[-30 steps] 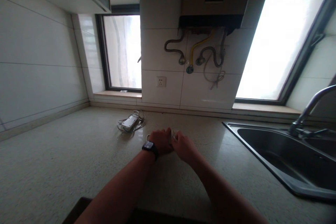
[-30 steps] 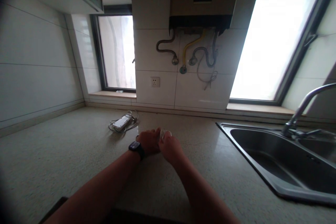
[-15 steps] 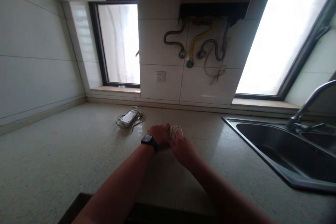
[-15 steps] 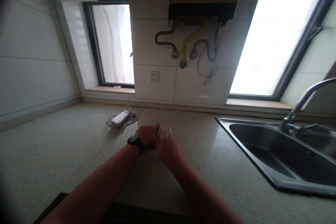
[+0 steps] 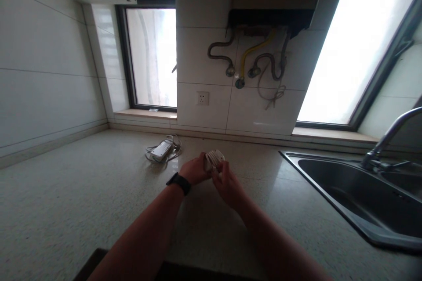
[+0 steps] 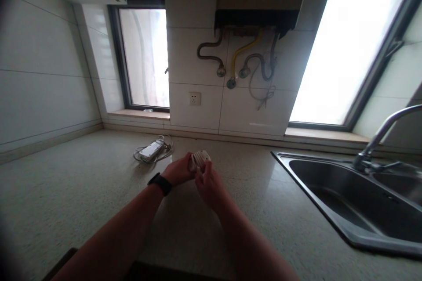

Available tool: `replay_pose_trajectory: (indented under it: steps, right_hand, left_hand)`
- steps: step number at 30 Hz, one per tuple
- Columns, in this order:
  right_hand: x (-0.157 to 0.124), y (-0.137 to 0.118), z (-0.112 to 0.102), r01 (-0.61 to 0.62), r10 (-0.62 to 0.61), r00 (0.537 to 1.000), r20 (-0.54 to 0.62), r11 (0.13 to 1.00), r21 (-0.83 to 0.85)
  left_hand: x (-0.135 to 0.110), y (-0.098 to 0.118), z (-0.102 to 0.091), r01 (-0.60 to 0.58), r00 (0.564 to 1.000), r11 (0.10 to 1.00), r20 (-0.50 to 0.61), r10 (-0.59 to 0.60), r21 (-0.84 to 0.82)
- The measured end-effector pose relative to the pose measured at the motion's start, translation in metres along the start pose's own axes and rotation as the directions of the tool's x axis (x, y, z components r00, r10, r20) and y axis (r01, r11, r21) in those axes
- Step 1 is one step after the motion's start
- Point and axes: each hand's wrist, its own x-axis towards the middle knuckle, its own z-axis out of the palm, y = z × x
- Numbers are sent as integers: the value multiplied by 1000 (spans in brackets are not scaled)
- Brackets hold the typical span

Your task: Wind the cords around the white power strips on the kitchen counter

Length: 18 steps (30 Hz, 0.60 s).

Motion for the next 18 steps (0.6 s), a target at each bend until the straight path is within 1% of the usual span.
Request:
replay_pose_trajectory:
  steps: [4,6,7,9,11,12,15,18]
  right_hand:
    - [9,-10,-11,-83,84,996,15,996,-43]
    - [11,-11,-15,-88,89,996,16,995,-44]
    - [11,-11,-16,-78,79,997,15,996,-38]
    - [10,-11,-18,-41,41,999,2,999,-15]
    - [9,-10,-19,-8,9,1000,-21,1000,15]
    - [9,-10,-20,5,-4,1000,-28,1000,28]
    - [8,-11,-21,17,-15,999,-36,998,54]
    - [8,-10,-22,-2,7,999,-54,994,106]
  left_hand:
    - [2,-3,-1,28,1000,991,-6,-29,-133]
    - [5,-3,-1,11,1000,975,-13,-14,-220]
    - [6,-2,0,-16,1000,958,-10,14,-285]
    - [8,0,0,-97,994,892,4,110,-442]
    - [10,2,0,-168,977,787,7,214,-594]
    - [11,3,0,-185,968,730,6,251,-658]
    - [13,5,1,-166,956,595,19,293,-786]
    - [12,8,1,-118,956,531,49,289,-839]
